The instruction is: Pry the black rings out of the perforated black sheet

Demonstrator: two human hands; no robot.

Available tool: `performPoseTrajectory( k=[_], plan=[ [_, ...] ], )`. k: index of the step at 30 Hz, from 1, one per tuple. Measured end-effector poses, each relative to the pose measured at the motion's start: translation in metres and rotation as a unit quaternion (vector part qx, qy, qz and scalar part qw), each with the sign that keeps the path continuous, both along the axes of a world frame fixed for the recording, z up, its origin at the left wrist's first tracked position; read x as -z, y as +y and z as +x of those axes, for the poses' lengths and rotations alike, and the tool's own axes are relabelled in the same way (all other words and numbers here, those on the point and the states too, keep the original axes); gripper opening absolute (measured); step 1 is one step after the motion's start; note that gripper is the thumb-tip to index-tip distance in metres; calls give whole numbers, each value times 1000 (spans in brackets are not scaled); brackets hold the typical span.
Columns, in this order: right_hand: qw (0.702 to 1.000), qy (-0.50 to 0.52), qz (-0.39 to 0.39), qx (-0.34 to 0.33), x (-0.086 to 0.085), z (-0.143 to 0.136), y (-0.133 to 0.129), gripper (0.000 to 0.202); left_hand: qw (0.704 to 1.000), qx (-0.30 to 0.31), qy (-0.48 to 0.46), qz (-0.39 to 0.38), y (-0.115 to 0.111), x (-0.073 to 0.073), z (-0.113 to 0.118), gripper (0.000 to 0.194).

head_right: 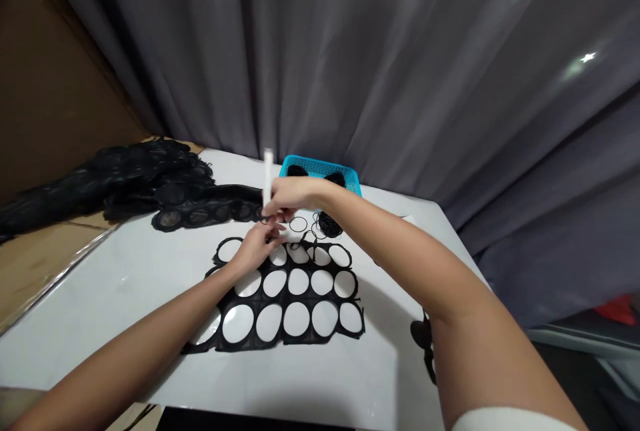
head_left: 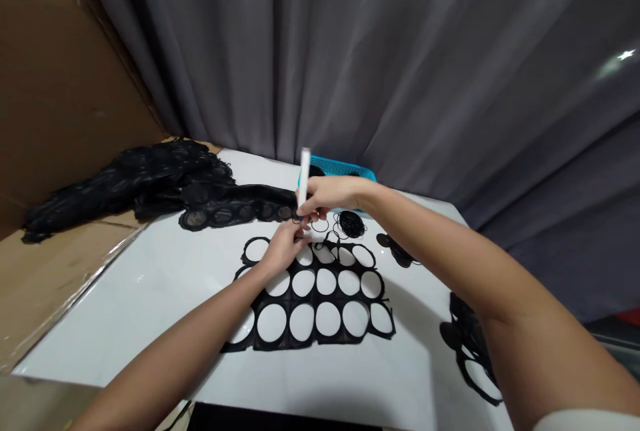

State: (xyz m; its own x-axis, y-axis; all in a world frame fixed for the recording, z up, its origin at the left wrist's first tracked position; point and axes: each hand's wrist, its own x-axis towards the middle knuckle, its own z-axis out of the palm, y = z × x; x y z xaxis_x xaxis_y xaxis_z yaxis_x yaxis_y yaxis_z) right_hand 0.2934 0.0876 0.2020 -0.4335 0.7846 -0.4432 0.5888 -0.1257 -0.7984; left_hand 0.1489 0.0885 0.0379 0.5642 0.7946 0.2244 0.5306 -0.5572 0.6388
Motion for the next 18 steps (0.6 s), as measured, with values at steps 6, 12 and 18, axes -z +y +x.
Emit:
performPoseTrajectory(
  k=[6,12,18],
  plan=[
    [941,118,149,282,100,48,-84,12,983,87,75,147,-64,-10,-24,28],
    [940,141,121,288,161,37,-157,12,904,161,192,346,-137,31,-47,61],
    [946,117,142,269,165,31,-163,10,906,118,229,336,-134,33,-56,65]
  ],
)
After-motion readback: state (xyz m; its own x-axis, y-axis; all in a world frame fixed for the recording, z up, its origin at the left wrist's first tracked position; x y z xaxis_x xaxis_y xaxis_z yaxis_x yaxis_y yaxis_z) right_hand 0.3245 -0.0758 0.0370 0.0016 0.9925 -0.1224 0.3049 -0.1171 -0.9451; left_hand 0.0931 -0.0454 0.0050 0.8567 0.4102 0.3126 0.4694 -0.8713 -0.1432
